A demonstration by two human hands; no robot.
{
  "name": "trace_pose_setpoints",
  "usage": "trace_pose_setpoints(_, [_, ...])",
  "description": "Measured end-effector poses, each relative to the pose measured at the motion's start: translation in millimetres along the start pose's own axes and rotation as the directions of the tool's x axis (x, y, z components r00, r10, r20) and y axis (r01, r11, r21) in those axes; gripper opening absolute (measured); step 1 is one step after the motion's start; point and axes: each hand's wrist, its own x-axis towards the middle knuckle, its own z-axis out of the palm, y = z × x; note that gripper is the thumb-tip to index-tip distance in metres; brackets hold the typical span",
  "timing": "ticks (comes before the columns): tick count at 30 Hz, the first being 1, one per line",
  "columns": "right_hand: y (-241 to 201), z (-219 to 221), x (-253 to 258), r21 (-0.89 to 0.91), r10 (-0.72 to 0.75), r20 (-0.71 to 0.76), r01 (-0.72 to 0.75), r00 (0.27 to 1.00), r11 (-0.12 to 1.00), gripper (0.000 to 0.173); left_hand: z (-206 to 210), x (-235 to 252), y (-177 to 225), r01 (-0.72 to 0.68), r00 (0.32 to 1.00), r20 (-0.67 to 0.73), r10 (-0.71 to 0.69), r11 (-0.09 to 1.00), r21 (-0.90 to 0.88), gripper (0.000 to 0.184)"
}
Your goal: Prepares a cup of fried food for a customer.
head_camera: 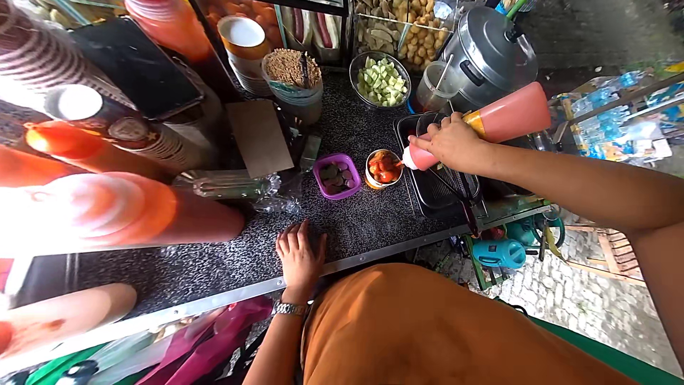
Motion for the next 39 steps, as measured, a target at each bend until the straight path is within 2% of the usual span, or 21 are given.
trace_pose_setpoints(10, [-14.7, -37.8, 0.9, -0.053, -0.093, -0.093, 0.088, 0.991, 0.995, 0.078, -1.0, 0.8, 0.2, 0.015, 1.0, 0.022, -0.014, 1.0, -0.007, 0.062])
trace_pose_setpoints(22, [-0.8, -39.4, 14.0, -0.096, -0.046, 0.002, 0.046, 0.999, 0.994, 0.07, -2.2, 0.8, 4.1, -0.018, 0.999, -0.034, 0.017, 1.0, -0.02, 0.061])
trace_pose_setpoints(24, [0.8, -34.8, 15.4, -0.098, -0.05, 0.014, 0.051, 0.999, 0.994, 0.07, -7.5, 5.3, 18.0, -0.073, 0.997, -0.032, 0.07, 0.993, -0.097, 0.058])
trace_pose_setpoints(27, [1.5, -32.5, 20.4, -0.088, -0.055, 0.0, 0.055, 0.998, 0.995, 0.071, -6.1, 19.7, 53.0, -0.119, 0.99, 0.044, 0.135, 0.955, -0.271, 0.058])
trace_pose_setpoints(32, [-2.0, -44.3, 31.5, -0.084, -0.081, -0.044, 0.077, 0.996, 0.994, 0.072, 24.5, 54.4, 110.3, 0.034, 0.961, 0.246, 0.125, 0.832, -0.554, 0.074])
trace_pose_setpoints(35, [-4.1, -50.0, 36.4, -0.099, -0.104, -0.045, 0.099, 0.994, 0.99, 0.073, 40.4, 68.1, 136.2, 0.112, 0.948, 0.304, 0.094, 0.795, -0.596, 0.087])
trace_pose_setpoints(39, [-0.6, -48.2, 36.8, -0.113, -0.121, -0.055, 0.114, 0.991, 0.987, 0.071, 58.4, 78.2, 153.1, 0.224, 0.945, 0.327, -0.02, 0.769, -0.599, 0.102])
